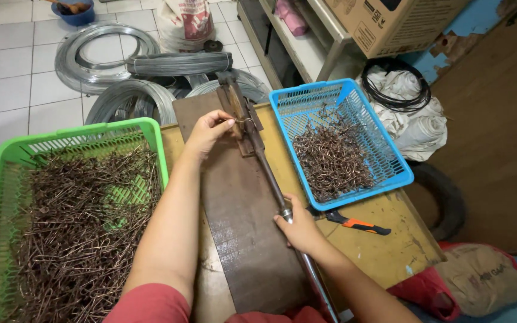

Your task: Processing metal wire pieces using a manual lever-operated cutter and a jig

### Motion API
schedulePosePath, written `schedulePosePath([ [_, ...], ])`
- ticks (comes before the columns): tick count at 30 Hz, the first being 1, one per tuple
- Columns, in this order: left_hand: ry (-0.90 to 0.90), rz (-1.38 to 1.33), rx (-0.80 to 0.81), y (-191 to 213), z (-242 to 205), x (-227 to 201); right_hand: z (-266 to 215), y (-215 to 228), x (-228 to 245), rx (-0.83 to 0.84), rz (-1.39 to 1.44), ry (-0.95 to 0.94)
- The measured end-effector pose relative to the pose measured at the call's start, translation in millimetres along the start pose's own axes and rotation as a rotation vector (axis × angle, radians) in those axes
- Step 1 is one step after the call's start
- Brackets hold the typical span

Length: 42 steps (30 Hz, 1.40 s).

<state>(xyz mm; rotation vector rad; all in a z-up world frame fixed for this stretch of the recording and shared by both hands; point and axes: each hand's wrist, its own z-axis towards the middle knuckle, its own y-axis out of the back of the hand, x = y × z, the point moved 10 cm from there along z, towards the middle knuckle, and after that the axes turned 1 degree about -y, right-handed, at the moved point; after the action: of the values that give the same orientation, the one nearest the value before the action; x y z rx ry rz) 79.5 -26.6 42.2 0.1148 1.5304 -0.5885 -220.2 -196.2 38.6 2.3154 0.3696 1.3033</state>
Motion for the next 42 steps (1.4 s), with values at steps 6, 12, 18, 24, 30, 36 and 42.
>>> schedulePosePath([
  [6,-0.012,0.015,0.0,3,9,14,-3,3,5,-0.024,-0.048,0.011],
  [12,0.363,0.174,0.596,-112,-70,35,-8,6,16,-0.066,-0.082,0.08],
  [18,0.111,0.025,0.507,-220,-87,43,15,0,-8,-0.071,-0.168,0.091],
  [24,-0.368,0.527,0.285,-203,-76,68,11,7,4,-0.093,-0.155,0.149],
  [30,-0.544,0.806,0.337,-232,-112,42,8,17,18,-0.112,-0.114,0.168],
  [36,-0.575,0.769,0.284,-228,-114,25,36,-13,-46,-0.062,-0.016,0.246],
  [42,-0.279,0.952,0.135,-174,-123,-43,-74,21,89,-0.039,-0.053,0.204],
])
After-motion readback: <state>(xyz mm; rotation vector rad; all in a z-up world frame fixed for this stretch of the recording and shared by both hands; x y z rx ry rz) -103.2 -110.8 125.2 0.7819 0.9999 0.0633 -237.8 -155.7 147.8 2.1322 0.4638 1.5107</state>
